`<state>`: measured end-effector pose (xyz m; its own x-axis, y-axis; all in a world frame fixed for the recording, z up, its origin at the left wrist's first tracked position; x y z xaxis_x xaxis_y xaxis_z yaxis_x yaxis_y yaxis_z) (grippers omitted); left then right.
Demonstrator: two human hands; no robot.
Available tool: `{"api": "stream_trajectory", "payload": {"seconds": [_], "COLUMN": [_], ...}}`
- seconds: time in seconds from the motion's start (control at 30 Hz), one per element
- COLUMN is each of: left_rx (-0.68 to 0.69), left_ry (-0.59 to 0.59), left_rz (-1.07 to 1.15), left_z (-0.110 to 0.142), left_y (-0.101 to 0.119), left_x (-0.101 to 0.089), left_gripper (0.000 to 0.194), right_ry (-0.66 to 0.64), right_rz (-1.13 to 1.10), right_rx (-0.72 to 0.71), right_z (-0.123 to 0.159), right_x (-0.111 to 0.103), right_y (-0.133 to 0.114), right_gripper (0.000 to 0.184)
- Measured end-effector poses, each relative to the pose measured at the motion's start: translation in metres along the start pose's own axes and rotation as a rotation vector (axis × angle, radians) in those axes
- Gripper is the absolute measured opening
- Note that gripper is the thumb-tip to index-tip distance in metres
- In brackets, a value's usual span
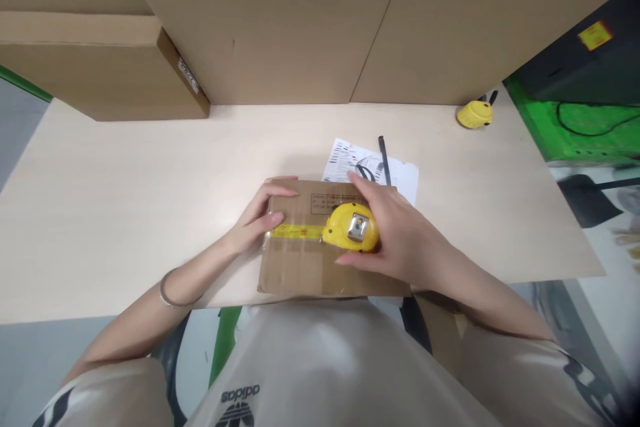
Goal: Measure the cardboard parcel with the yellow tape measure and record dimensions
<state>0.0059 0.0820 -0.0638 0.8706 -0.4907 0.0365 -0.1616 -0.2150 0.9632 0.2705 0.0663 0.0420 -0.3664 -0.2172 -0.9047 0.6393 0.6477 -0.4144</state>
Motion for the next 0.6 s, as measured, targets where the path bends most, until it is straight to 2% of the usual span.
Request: {"api": "stream_trajectory", "payload": {"seconds": [0.07, 0.17, 0.23, 0.33, 0.4, 0.47, 0.53, 0.6], "left_rx": [-0.016, -0.035, -0.044, -0.057, -0.050, -0.028, -0.014, -0.015], "left_ry": [0.010, 0.022, 0.031, 0.064, 0.102, 0.131, 0.134, 0.128], "left_rz": [-0.008, -0.052, -0.066, -0.048, -0.019, 0.011, 0.047, 0.077], "left_z": [0.000, -0.001, -0.001, -0.001, -0.001, -0.002, -0.003, -0.004], "left_y": [0.002, 0.005, 0.006, 0.004, 0.003, 0.002, 0.001, 0.001], "left_x": [0.000, 0.001, 0.001, 0.003, 0.006, 0.008, 0.010, 0.010], "left_gripper": [0.034, 0.031, 0.028, 0.026, 0.027, 0.036, 0.048, 0.059], "right_ry": [-0.017, -0.039, 0.015, 0.110, 0.091, 0.028, -0.014, -0.026], "right_rz": [0.040, -0.077, -0.323, -0.800, -1.086, -1.301, -1.352, -1.194], "right_rx": [0.030, 0.042, 0.098, 0.288, 0.388, 0.394, 0.340, 0.239], "right_z": [0.005, 0.010, 0.010, 0.002, -0.010, -0.026, -0.043, -0.056], "right_x": [-0.002, 0.002, 0.006, 0.008, 0.005, -0.003, -0.012, -0.018], "right_y": [0.001, 0.000, 0.001, 0.008, 0.012, 0.010, 0.003, -0.011], "right_gripper": [0.090, 0.066, 0.063, 0.068, 0.074, 0.075, 0.071, 0.062]}}
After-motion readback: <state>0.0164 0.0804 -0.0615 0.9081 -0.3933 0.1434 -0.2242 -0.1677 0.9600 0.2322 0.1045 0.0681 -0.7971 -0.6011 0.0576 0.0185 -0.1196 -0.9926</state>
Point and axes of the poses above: each hand's wrist, its own z-axis away from the middle knuckle, its own x-axis out of the palm, y = z × x, the point moved 3 cm from there along -z, towards the middle knuckle, and after that the axes turned 5 degrees about -y, right-handed, at the moved point
